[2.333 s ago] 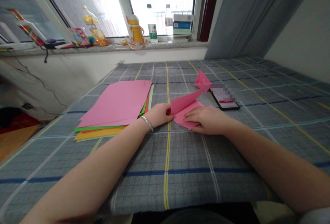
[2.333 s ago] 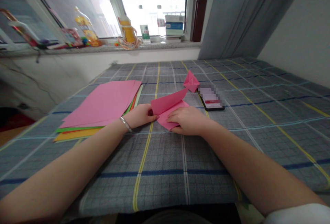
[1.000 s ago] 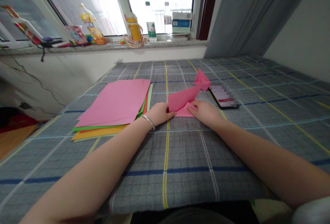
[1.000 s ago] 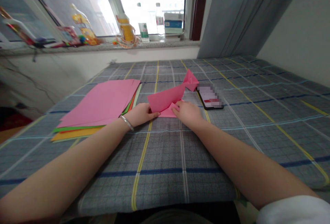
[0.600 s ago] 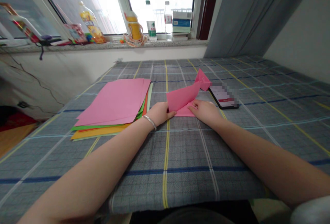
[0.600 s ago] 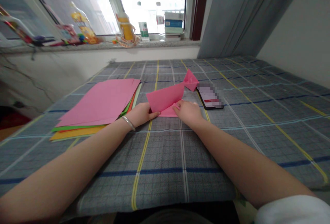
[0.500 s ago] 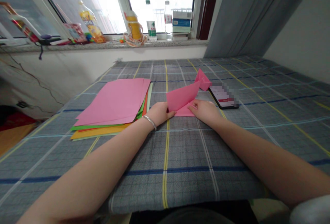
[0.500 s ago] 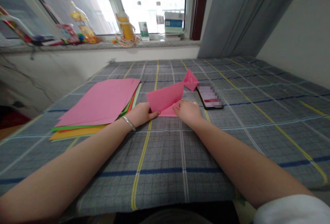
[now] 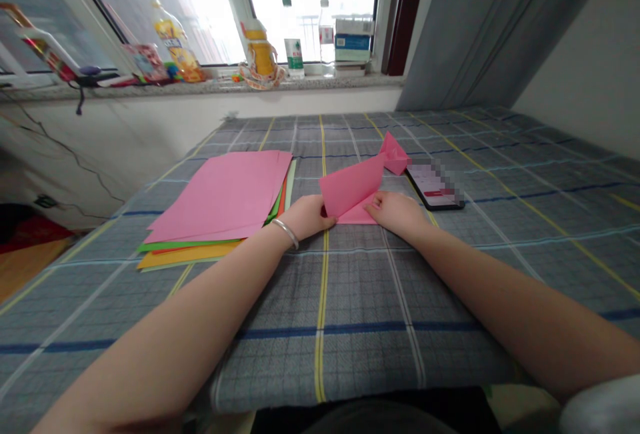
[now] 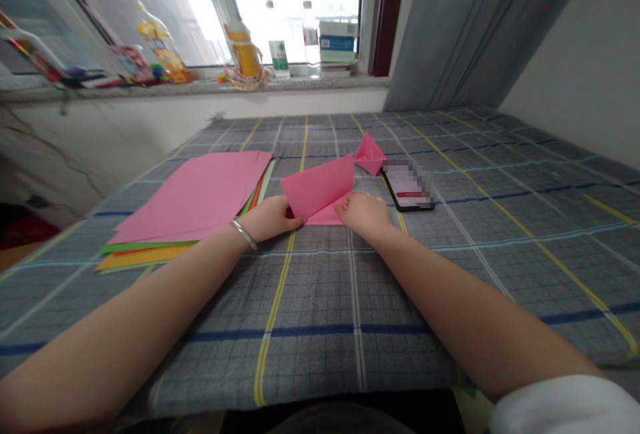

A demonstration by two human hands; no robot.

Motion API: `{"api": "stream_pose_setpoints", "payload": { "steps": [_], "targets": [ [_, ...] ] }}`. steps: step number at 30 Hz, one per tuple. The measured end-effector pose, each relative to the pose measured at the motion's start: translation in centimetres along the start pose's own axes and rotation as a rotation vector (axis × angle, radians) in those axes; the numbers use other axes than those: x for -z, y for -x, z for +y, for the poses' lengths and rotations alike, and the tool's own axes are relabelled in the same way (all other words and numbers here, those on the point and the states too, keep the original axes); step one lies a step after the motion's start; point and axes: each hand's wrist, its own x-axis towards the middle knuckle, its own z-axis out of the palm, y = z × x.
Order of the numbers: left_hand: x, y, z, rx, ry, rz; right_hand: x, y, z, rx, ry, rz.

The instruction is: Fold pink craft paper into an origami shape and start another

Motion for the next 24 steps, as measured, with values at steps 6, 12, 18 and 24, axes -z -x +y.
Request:
{"api": "stream_pose_setpoints", "payload": {
  "steps": [6,12,18,24],
  "targets": [
    [0.3,-0.1,-1.3,0.053,0.484,-0.117,-0.1,0.1,0.0,-0.009,-0.023,0.002],
    [0.2,-0.1,-1.5,0.087,0.591,-0.119,0.0,0.1,0.0,-0.021,-0.030,0.002],
    [-0.4,0.0,-1.1,0.004,0.259,-0.020,0.2,0.2,-0.1,-0.027,-0.017,-0.011],
    [-1.2,0.1,-0.3,0.023,0.126,0.059,0.0,0.1,0.0,-0.035,-0.002,0.005]
  ]
}}
